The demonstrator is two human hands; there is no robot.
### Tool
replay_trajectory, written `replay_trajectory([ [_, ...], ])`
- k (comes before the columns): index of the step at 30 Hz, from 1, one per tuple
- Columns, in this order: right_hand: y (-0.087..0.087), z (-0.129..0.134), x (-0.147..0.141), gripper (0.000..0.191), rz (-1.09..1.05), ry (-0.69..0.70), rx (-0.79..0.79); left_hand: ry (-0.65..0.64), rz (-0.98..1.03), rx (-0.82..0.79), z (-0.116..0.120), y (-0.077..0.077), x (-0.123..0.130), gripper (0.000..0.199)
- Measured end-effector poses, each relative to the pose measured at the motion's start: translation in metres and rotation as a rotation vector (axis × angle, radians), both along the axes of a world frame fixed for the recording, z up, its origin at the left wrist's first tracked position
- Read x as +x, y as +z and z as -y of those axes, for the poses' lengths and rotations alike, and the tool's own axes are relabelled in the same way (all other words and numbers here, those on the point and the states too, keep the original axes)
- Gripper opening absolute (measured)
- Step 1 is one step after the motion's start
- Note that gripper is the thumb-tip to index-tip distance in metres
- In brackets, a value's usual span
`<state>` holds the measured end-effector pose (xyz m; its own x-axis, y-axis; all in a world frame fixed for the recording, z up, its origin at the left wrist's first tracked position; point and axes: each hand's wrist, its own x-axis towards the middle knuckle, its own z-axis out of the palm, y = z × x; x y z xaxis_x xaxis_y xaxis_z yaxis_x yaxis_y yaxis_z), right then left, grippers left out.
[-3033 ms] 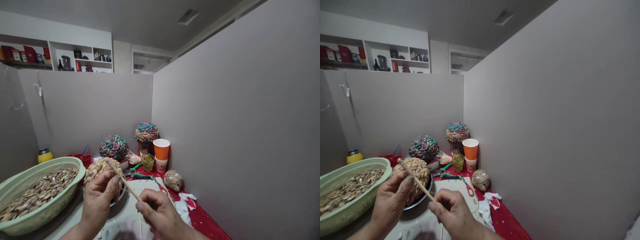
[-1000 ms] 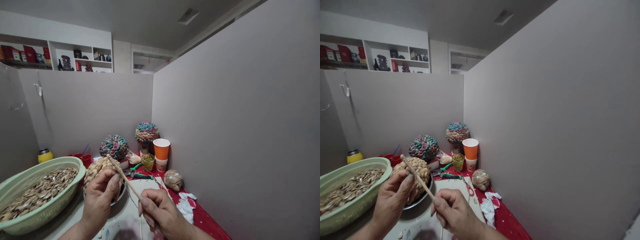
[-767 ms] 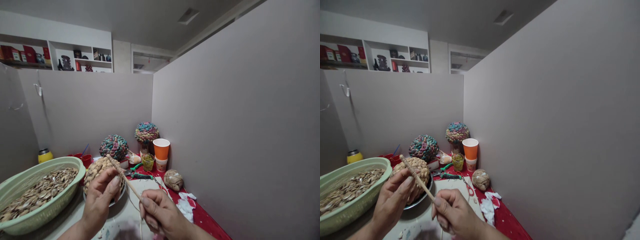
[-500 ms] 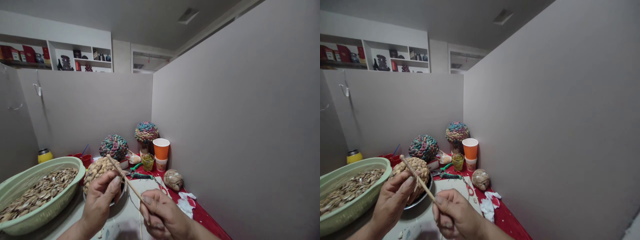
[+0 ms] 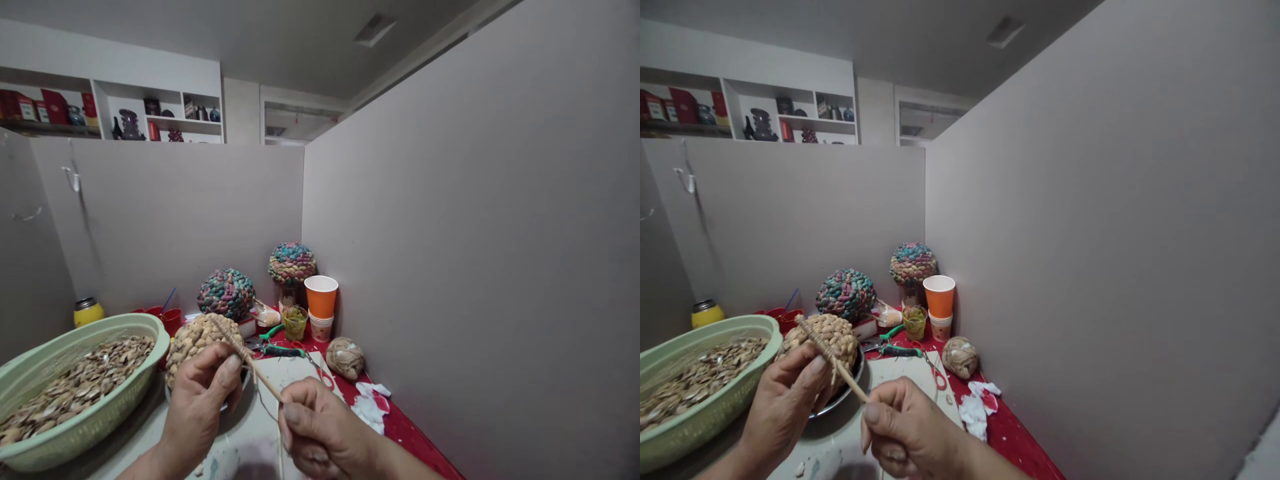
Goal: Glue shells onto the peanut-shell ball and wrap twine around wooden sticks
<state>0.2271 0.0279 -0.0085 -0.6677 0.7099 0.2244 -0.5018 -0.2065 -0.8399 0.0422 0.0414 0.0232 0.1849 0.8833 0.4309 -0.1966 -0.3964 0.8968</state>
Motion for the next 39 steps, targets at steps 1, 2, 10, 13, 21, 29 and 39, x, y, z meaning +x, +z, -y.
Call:
replay_trajectory([
  [1,0.001,0.001,0.000,0.038,0.033,-0.012,0.007,0.000,0.001,0.002,0.000,0.000,0.000,0.028],
  [2,0.003,0.002,0.001,0.041,0.068,-0.024,0.017,0.002,0.004,0.002,0.001,0.000,0.000,0.029],
  [10,0.017,0.007,-0.001,0.051,0.349,-0.296,0.190,0.049,0.066,-0.019,-0.002,0.001,0.002,0.027],
  [13,0.016,0.007,-0.003,0.044,0.391,-0.548,0.319,0.078,0.062,-0.012,-0.002,0.001,0.002,0.026],
  [21,0.013,0.010,-0.002,0.047,0.546,-0.737,0.639,0.056,0.039,-0.011,-0.003,-0.002,0.001,0.026],
  [29,0.004,0.007,-0.004,0.053,0.383,-0.449,0.319,0.077,-0.001,0.011,-0.004,-0.002,0.000,0.027],
  [39,0.006,0.007,-0.004,0.038,0.388,-0.599,0.461,0.107,-0.002,0.028,-0.005,-0.001,0.001,0.028],
])
